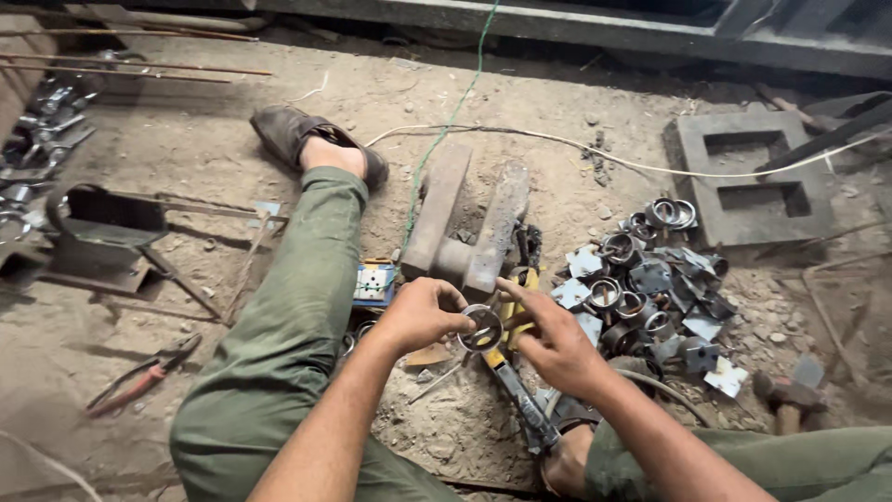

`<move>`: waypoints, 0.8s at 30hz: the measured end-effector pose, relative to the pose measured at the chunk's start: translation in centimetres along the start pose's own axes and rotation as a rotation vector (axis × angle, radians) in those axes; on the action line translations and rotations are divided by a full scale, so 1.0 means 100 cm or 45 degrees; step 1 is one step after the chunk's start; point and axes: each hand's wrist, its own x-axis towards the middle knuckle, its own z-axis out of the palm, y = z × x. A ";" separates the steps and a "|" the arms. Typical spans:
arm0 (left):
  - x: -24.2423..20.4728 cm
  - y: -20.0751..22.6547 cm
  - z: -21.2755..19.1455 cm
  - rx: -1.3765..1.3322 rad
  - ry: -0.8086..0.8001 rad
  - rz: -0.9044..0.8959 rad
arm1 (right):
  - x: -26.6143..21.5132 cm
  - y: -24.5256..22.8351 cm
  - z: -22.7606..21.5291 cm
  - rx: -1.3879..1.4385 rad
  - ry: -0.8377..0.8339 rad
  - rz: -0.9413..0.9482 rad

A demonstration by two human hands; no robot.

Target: The person sits on the ground and uses a welding torch to join small metal plates to circular metal rings. They hold the pieces with pliers, weld the joints, and then fit the rings onto the plates to check alignment.

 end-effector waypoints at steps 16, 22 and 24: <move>0.018 0.014 -0.018 0.175 0.406 0.317 | 0.037 0.076 -0.014 0.422 0.198 0.378; 0.028 0.009 -0.020 0.388 0.636 0.249 | 0.074 0.124 -0.003 1.032 0.483 0.511; 0.032 0.010 -0.014 0.443 0.614 0.293 | 0.085 0.138 0.008 1.125 0.535 0.618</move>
